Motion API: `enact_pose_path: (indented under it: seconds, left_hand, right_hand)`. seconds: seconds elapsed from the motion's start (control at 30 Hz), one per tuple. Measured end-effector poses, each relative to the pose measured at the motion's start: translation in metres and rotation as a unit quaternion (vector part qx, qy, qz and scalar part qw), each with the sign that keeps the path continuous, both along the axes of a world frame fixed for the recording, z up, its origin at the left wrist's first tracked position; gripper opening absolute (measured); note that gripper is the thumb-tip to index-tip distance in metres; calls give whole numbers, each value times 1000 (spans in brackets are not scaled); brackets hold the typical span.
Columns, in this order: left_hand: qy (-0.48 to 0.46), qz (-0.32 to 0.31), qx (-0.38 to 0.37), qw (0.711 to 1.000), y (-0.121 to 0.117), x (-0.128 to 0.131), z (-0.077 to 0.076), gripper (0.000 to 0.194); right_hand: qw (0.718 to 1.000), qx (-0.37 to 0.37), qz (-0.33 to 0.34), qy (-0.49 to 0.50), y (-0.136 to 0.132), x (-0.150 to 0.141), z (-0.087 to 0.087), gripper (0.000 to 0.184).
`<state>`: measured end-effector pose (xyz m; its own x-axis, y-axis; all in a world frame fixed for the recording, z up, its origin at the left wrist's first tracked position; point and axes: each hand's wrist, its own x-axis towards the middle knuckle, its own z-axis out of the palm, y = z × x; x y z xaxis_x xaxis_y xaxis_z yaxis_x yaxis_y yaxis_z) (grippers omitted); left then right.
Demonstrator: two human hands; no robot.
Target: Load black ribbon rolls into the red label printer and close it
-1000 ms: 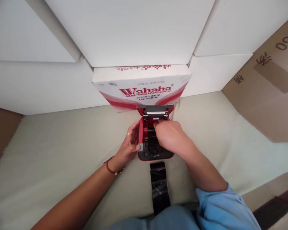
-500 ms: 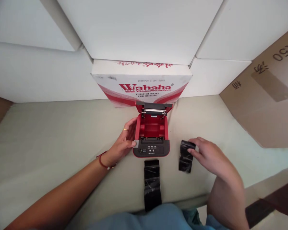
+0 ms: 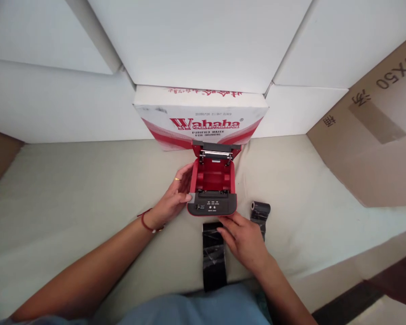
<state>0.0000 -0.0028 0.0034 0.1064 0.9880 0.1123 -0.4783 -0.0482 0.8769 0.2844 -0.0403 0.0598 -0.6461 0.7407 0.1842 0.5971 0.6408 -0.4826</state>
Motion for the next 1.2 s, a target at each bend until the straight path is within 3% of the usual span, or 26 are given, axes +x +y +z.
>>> enact_pose_path:
  seconds: [0.17, 0.27, 0.4, 0.5, 0.57, 0.63, 0.77, 0.87, 1.0, 1.1, 1.2]
  left_hand:
    - [0, 4, 5, 1000, 2, 0, -7, 98]
    - [11, 6, 12, 1000, 3, 1, -8, 100]
    - [21, 7, 22, 1000, 3, 0, -8, 98]
    - [19, 1, 18, 1000, 4, 0, -9, 99]
    - [16, -2, 14, 1000, 5, 0, -10, 100]
    - [13, -3, 16, 1000, 5, 1, -11, 100]
    - [8, -9, 7, 1000, 5, 1, -8, 101]
    - [5, -12, -3, 1000, 4, 1, -6, 102]
    - [5, -8, -1, 1000, 4, 2, -5, 101]
    - [5, -3, 0, 1000, 4, 2, -4, 100]
    - [2, -6, -1, 1000, 3, 2, -2, 98]
  right_hand:
    - [994, -83, 49, -55, -5, -2, -13, 34]
    - [990, -111, 77, -47, -10, -8, -4, 34]
    - [978, -165, 113, 55, 0, 0, 48, 27]
    - [986, -122, 47, 107, 28, 8, 89, 27]
    - [991, -83, -2, 103, 54, 4, 101, 27]
    - [994, -70, -25, 80, 79, -11, 98, 27]
    - [998, -52, -30, 2, 113, -48, 74, 29]
    - [994, -29, -57, -94, 121, -67, 64, 34]
    - [981, -21, -89, -171, 124, -75, 63, 43]
    - [987, -6, -76, -143, 123, -72, 64, 44]
    - [999, 22, -3, -37, 109, -60, 68, 34]
